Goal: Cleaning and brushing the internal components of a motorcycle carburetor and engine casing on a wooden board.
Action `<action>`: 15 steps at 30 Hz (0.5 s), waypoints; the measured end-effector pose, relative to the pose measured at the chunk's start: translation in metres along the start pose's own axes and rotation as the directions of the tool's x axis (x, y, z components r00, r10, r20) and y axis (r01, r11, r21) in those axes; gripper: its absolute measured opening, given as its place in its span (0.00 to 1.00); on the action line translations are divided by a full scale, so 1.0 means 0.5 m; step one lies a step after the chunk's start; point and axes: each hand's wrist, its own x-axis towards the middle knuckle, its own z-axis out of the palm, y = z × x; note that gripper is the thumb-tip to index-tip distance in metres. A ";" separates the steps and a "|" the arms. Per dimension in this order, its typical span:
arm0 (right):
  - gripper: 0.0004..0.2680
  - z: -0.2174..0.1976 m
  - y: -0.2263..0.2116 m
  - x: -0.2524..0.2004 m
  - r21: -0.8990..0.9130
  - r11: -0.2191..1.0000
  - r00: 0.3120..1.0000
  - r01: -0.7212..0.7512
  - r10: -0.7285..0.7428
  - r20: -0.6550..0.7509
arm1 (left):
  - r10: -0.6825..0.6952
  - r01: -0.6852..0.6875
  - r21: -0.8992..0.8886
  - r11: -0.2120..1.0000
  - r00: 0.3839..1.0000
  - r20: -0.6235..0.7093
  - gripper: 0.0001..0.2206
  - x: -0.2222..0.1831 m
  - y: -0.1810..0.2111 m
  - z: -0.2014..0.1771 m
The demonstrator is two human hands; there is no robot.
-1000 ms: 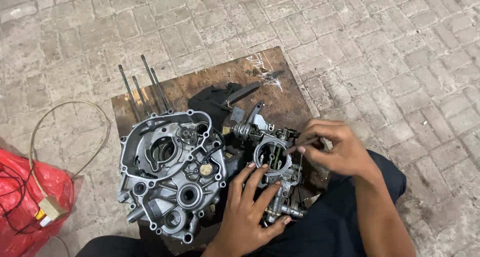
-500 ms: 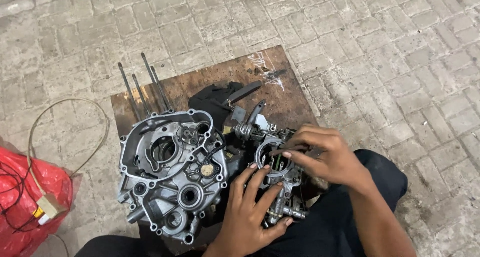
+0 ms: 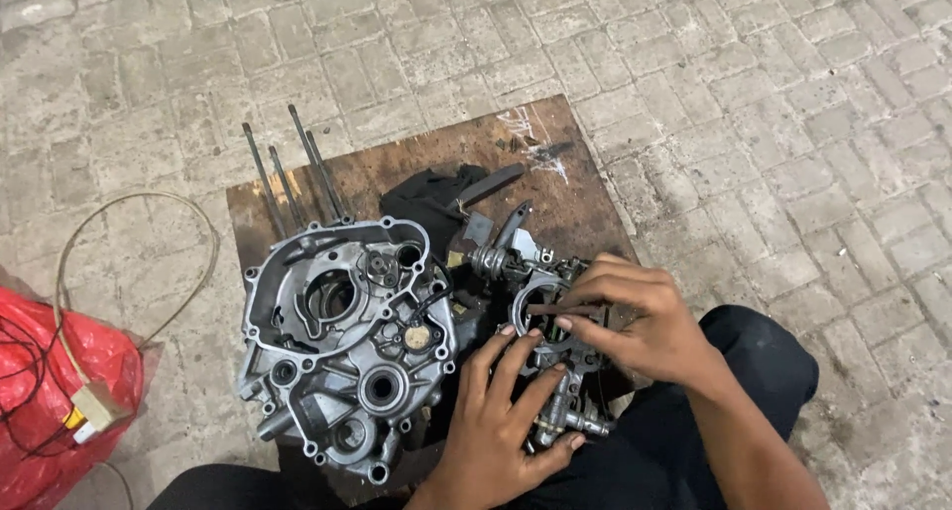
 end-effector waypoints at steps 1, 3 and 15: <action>0.04 -0.006 0.004 -0.005 0.001 1.000 1.000 -0.005 0.005 0.003 | -0.004 0.004 -0.004 1.000 1.000 0.002 0.25 0.000 -0.001 0.000; 0.04 -0.016 0.012 -0.016 0.049 0.997 0.998 -0.054 0.056 -0.029 | -0.013 0.013 -0.010 1.000 1.000 -0.001 0.25 -0.002 -0.001 0.001; 0.02 -0.014 -0.056 -0.041 0.312 0.948 0.930 -0.055 -0.065 0.361 | 0.020 -0.037 -0.150 0.988 0.993 -0.114 0.10 -0.001 0.025 -0.027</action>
